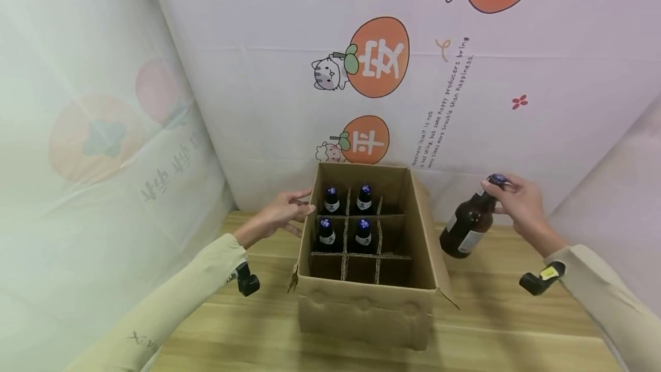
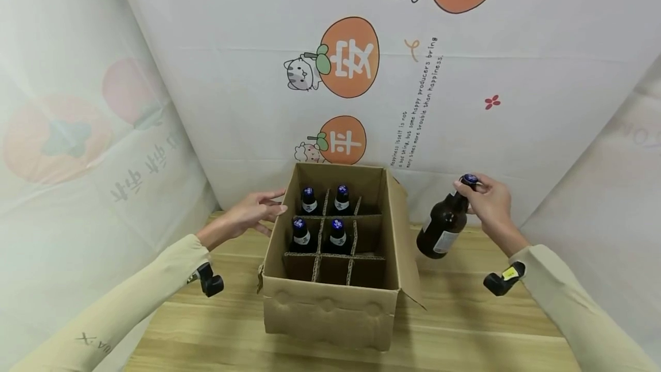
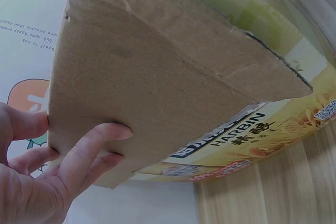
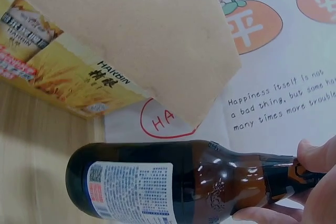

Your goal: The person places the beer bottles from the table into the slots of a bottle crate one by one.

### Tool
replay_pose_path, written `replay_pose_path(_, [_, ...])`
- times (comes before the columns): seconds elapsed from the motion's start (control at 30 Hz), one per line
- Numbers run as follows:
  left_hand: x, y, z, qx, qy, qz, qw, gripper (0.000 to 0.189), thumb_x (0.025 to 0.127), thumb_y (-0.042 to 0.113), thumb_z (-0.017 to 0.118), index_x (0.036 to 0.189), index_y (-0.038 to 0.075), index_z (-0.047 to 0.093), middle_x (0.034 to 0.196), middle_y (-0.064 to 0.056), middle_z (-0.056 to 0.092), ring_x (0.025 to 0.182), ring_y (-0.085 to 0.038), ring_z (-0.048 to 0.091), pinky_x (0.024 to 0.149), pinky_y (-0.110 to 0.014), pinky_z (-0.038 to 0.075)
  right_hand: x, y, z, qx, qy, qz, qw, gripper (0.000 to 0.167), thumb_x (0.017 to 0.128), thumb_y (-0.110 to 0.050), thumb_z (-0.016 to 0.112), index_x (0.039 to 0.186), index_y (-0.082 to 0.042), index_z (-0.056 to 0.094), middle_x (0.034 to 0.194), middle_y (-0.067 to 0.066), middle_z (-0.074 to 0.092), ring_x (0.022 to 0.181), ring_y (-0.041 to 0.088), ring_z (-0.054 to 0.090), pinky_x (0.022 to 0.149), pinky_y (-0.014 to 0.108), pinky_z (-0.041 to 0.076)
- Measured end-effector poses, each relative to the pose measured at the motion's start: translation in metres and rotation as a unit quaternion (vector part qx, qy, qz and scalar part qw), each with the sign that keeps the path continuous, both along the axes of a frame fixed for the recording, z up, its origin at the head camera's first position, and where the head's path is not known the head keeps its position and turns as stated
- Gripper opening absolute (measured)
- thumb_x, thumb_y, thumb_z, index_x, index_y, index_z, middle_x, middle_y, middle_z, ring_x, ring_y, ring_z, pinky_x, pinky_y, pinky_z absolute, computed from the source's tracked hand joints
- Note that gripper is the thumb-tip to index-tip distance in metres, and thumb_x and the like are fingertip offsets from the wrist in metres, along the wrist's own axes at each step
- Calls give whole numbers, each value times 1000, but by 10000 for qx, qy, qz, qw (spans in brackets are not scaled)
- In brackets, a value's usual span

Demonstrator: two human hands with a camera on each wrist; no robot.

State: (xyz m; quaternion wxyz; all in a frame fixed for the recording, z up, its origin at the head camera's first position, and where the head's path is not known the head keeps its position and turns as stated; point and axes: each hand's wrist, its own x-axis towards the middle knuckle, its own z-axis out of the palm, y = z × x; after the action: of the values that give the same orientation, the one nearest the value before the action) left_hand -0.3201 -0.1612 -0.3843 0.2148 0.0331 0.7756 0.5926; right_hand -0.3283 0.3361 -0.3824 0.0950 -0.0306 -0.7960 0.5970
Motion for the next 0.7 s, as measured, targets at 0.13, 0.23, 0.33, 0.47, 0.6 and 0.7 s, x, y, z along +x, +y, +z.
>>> replay_pose_path(0.13, [0,-2,0,19,-9,-40,10000,70,105,13,60,166,12,26,156,-27,48,138,-52,51,82,-45,68,0,-2,9,568,177,43,9982,63,101,-19,71,146,16,45,85,-34,67,76,-9,69,64,23,66])
replay_pose_path(0.23, [0,-2,1,46,-43,-55,10000,70,106,13,60,166,12,26,157,-27,47,138,-52,51,83,-45,68,0,1,17,650,139,121,9977,64,101,-20,71,148,14,44,85,-35,67,75,-10,68,63,21,65])
replay_pose_path(0.33, [-1,-2,2,54,-43,-56,10000,70,106,13,60,166,13,25,157,-27,46,139,-53,50,82,-45,68,0,5,26,519,44,151,9985,43,101,-22,72,138,-5,59,86,-35,68,76,-11,68,64,19,65])
replay_pose_path(0.47, [-1,-2,4,59,-26,-46,10000,70,106,13,60,166,13,25,157,-28,45,138,-54,50,81,-45,68,0,8,35,192,39,71,9998,20,99,-20,74,112,-29,61,85,-34,69,75,-10,68,63,18,64])
replay_pose_path(0.6, [1,-1,4,73,-53,-34,10000,70,106,13,60,166,12,26,157,-28,46,139,-54,49,82,-45,68,5,8,41,243,265,-30,9993,21,99,-19,75,111,-30,62,85,-32,70,75,-9,69,62,18,64])
replay_pose_path(0.7, [1,-1,3,85,-90,-25,9999,70,106,13,60,166,13,26,157,-27,46,139,-53,49,83,-46,68,8,6,47,347,495,0,9982,21,99,-17,74,112,-29,63,86,-30,71,75,-9,70,61,18,64])
